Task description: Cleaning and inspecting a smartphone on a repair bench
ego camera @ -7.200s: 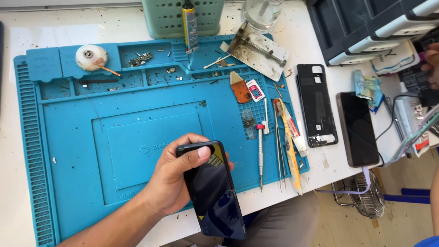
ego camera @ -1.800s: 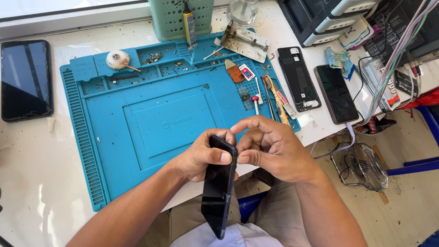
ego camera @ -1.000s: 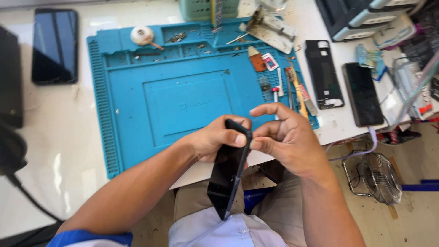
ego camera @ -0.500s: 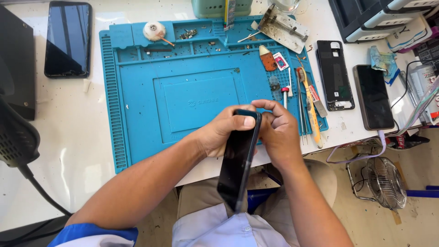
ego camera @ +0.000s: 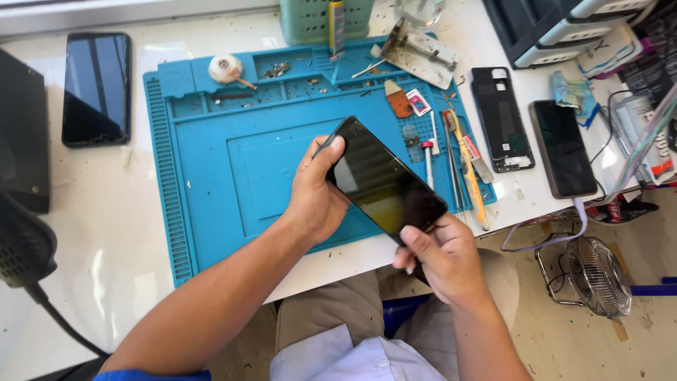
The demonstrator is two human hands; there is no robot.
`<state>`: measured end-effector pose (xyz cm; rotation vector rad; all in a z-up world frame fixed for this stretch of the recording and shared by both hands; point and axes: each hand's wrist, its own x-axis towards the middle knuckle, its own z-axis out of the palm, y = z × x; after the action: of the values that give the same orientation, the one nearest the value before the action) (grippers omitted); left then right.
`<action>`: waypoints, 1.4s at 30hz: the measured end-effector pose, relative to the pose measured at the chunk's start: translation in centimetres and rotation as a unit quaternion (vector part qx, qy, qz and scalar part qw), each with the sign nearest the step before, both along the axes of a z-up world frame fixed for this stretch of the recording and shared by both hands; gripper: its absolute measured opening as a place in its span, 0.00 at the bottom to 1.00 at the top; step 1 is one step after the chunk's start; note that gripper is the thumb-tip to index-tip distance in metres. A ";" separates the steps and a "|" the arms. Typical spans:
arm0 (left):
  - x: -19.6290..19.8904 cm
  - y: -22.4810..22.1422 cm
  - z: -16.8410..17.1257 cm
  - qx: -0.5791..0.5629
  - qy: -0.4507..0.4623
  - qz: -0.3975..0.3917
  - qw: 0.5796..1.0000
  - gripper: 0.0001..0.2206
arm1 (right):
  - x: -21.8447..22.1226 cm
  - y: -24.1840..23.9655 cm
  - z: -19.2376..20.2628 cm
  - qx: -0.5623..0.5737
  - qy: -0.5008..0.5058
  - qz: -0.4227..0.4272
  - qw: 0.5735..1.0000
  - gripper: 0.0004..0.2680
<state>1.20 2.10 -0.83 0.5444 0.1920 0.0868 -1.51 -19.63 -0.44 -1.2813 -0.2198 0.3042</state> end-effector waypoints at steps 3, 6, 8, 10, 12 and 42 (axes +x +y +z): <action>0.7 -0.5 -2.5 0.030 0.024 0.002 0.999 0.06 | 0.9 -0.2 3.1 0.038 0.007 -0.115 0.993 0.02; -0.4 -1.8 -0.7 0.036 0.005 -0.083 0.996 0.17 | 2.3 -2.9 2.8 0.029 0.001 -0.190 0.981 0.06; -0.5 -2.0 -1.2 0.046 -0.025 -0.135 0.989 0.20 | 2.5 -3.9 3.3 0.021 -0.007 -0.200 0.980 0.06; -0.8 -2.1 -0.7 0.054 -0.055 -0.187 0.979 0.22 | 2.4 -4.3 3.9 0.010 -0.015 -0.211 0.977 0.07; -1.6 -1.7 0.9 0.062 -0.064 -0.300 0.950 0.18 | 1.9 -3.8 4.5 -0.005 -0.031 -0.212 0.977 0.09; -1.1 -1.4 3.4 -0.004 0.104 -0.214 0.971 0.38 | 4.7 -13.1 3.6 -0.118 -0.143 -0.240 0.953 0.19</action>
<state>0.05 0.70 2.59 0.5763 0.2754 -0.3920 3.17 -32.75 3.21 -1.5674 -0.1117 -0.2828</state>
